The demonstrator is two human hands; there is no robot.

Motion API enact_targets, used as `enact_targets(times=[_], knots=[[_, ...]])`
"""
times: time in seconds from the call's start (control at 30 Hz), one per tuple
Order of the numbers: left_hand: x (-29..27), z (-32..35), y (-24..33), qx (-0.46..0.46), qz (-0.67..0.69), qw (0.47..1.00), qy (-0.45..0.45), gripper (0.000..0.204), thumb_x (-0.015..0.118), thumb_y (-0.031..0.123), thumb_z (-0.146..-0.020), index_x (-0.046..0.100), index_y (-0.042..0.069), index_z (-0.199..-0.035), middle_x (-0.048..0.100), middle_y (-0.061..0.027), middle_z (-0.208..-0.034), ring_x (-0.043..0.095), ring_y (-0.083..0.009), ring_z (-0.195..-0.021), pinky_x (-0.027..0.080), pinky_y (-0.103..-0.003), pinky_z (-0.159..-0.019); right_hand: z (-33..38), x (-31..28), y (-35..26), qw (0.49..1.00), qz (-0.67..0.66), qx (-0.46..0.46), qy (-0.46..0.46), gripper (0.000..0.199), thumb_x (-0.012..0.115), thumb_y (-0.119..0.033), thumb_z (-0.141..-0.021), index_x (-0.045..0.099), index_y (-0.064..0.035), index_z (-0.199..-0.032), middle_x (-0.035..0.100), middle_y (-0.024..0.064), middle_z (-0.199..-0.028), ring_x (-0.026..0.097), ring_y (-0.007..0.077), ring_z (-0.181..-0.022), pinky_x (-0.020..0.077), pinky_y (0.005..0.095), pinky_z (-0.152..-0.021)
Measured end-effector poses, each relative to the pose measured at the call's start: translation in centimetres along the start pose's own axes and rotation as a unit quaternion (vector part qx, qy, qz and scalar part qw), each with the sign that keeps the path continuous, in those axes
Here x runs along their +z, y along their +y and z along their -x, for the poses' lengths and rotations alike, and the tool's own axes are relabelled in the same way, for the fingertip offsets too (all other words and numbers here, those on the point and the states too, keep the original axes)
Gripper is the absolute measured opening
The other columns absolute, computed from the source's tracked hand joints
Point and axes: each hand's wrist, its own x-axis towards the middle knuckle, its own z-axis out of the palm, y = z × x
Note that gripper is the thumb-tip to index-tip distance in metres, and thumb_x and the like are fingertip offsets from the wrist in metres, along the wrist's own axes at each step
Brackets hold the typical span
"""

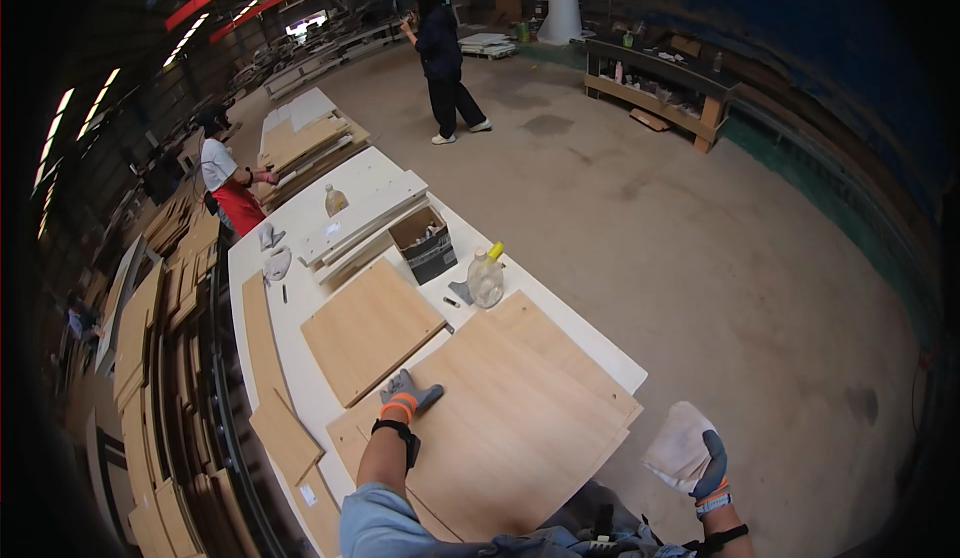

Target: The recorder moves wood panels from a stack to a workbench and cleans the surface using a liquid and a cloth.

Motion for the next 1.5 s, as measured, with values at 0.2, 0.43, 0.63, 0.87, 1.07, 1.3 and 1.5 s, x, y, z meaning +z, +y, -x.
enact_targets(times=[0.2,0.43,0.63,0.87,1.07,1.3,1.5], knots=[[1.7,1.9,0.5,-0.002,-0.05,0.999,0.011,0.117,0.061,0.072,-0.064,0.017,0.003,-0.147,0.017,-0.0159,-0.154,0.011,-0.0303,-0.144,0.01,-0.046,-0.115,1.4,0.7,-1.8,0.999,0.005,0.023,-0.031,0.061,0.048,-0.037,-0.088,0.037,-0.0099,-0.142,0.044,0.0088,-0.142,0.043,0.0304,-0.129,0.0296,0.0568,-0.107],[9.6,9.8,8.9,0.139,-0.008,0.971,0.197,0.1,0.052,0.067,-0.077,0.025,-0.004,-0.142,0.021,-0.0253,-0.15,0.012,-0.0384,-0.142,0.006,-0.053,-0.113,-3.3,-1.0,-4.8,0.98,0.164,-0.062,-0.093,0.06,0.042,-0.04,-0.093,0.034,-0.0085,-0.144,0.04,0.0092,-0.145,0.039,0.0293,-0.132,0.0273,0.054,-0.109],[16.5,13.8,11.9,0.122,-0.035,0.968,0.217,0.094,0.046,0.063,-0.083,0.026,-0.008,-0.141,0.022,-0.0251,-0.149,0.012,-0.0375,-0.142,0.007,-0.052,-0.113,-7.4,1.3,-4.5,0.988,0.025,0.123,-0.088,0.061,0.043,-0.041,-0.093,0.034,-0.0078,-0.143,0.042,0.0094,-0.143,0.042,0.0283,-0.129,0.029,0.0506,-0.11],[16.5,14.9,12.0,0.115,-0.07,0.965,0.225,0.089,0.043,0.06,-0.086,0.028,-0.008,-0.141,0.025,-0.0226,-0.149,0.013,-0.0365,-0.142,0.009,-0.05,-0.114,-10.6,-2.2,-3.0,0.965,0.257,-0.051,-0.025,0.05,0.042,-0.03,-0.097,0.039,-0.0009,-0.138,0.049,0.0117,-0.134,0.048,0.0239,-0.121,0.0381,0.0382,-0.104],[16.5,16.2,10.2,0.153,-0.09,0.966,0.187,0.092,0.043,0.062,-0.084,0.028,-0.008,-0.141,0.025,-0.0226,-0.149,0.011,-0.0382,-0.142,0.007,-0.052,-0.114,-13.7,-0.2,6.3,0.839,0.507,0.03,0.197,0.058,0.054,-0.034,-0.092,0.039,0.0,-0.137,0.051,0.0114,-0.127,0.051,0.0209,-0.11,0.0422,0.0343,-0.094],[16.7,14.8,2.0,-0.073,0.066,0.961,0.257,0.095,0.055,0.059,-0.081,0.026,-0.009,-0.14,0.026,-0.0276,-0.147,0.016,-0.0407,-0.14,0.01,-0.052,-0.113,-18.5,-0.9,16.1,0.318,0.926,-0.205,0.016,0.068,0.045,-0.043,-0.09,0.031,-0.0007,-0.142,0.029,0.0144,-0.148,0.01,0.037,-0.142,0.0043,0.0491,-0.115],[18.3,14.8,-9.0,-0.236,0.142,0.916,0.292,0.092,0.06,0.052,-0.083,0.024,-0.012,-0.139,0.03,-0.0301,-0.143,0.022,-0.0417,-0.137,0.016,-0.049,-0.112,-26.8,4.5,19.8,0.357,0.893,-0.273,0.023,0.066,0.044,-0.044,-0.09,0.034,-0.0029,-0.141,0.029,0.0181,-0.148,0.013,0.0364,-0.142,0.0059,0.0481,-0.115]])
